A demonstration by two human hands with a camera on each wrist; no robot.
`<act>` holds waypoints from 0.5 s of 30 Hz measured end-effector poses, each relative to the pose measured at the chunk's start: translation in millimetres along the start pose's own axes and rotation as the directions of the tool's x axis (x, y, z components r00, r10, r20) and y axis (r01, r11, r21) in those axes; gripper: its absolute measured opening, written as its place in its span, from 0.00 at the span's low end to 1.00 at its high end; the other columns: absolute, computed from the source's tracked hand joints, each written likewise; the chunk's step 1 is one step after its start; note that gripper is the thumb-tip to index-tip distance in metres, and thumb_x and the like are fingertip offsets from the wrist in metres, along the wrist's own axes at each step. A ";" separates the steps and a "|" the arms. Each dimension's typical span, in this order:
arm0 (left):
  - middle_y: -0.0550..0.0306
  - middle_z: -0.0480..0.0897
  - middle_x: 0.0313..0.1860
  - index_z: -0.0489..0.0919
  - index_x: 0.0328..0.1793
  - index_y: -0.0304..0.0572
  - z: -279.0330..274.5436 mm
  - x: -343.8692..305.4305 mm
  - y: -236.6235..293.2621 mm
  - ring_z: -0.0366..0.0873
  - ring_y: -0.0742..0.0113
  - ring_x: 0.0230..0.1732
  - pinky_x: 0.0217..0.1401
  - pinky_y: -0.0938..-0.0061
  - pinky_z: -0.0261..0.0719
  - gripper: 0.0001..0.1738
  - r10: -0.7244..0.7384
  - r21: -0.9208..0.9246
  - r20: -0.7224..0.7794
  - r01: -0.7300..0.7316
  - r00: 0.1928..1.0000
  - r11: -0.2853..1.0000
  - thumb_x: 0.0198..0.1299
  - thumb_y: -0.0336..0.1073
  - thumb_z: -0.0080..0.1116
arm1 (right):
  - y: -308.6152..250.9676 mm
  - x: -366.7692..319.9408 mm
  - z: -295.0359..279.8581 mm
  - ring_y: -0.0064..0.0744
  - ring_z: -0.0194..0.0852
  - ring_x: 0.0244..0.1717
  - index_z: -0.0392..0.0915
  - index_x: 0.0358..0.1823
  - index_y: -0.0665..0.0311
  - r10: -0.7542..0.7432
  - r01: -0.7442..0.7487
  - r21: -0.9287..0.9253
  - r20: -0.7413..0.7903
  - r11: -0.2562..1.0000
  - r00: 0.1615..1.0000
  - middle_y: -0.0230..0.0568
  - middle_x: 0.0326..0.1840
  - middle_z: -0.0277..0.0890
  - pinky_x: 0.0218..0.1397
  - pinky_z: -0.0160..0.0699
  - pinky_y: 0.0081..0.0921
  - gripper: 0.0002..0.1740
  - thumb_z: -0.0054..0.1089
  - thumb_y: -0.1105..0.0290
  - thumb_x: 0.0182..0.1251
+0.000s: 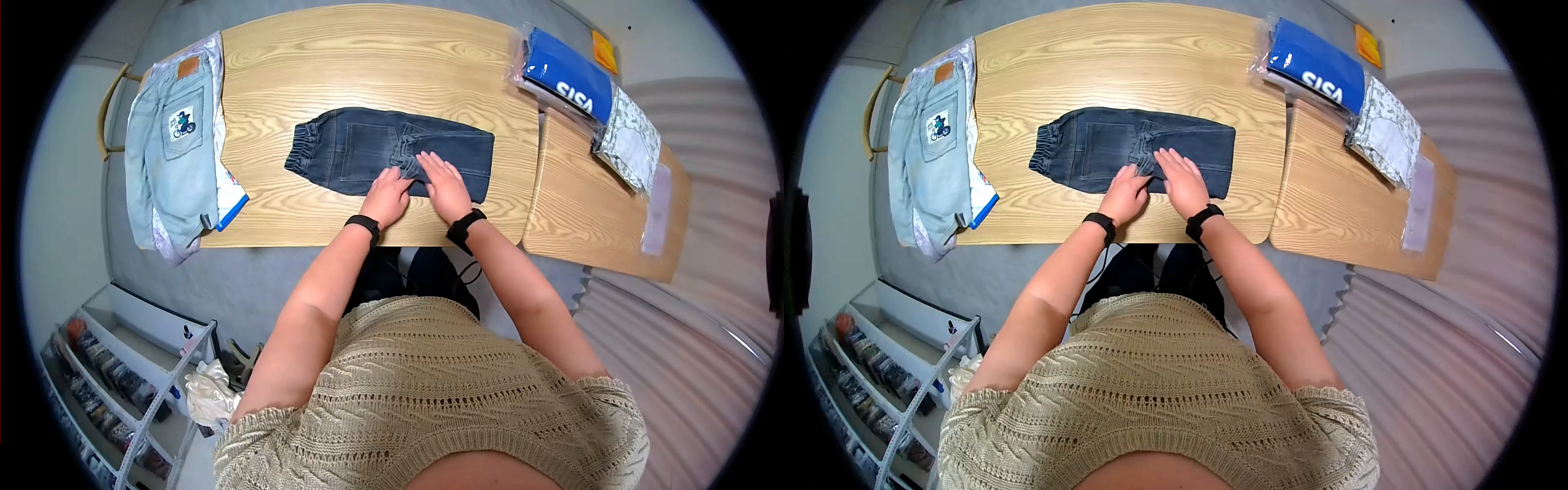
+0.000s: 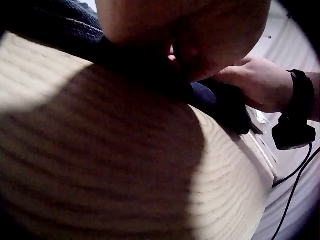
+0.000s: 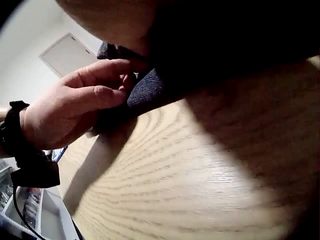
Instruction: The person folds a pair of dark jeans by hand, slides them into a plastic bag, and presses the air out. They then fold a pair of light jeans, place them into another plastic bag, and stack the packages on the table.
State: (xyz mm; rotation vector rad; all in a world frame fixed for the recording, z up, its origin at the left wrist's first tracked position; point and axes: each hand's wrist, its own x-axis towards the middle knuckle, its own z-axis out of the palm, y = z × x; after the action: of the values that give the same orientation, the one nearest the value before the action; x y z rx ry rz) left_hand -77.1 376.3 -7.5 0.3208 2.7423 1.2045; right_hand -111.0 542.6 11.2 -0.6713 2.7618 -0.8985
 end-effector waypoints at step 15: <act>0.50 0.74 0.41 0.77 0.53 0.43 -0.2 -1.5 -5.8 0.69 0.51 0.47 0.52 0.62 0.69 0.21 0.116 -0.035 -0.002 -0.116 0.993 0.993 0.50 0.25 0.51 | -6.5 15.1 13.2 0.46 0.58 0.67 0.64 0.63 0.63 0.075 -0.048 0.209 -0.123 0.977 0.990 0.47 0.65 0.64 0.69 0.57 0.38 0.28 0.47 0.83 0.58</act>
State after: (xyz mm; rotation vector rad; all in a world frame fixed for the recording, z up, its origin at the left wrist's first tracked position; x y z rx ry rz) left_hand -76.6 372.0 -11.6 0.4816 2.7331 1.2782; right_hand -118.2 524.2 4.2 -0.5056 2.7300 -1.2339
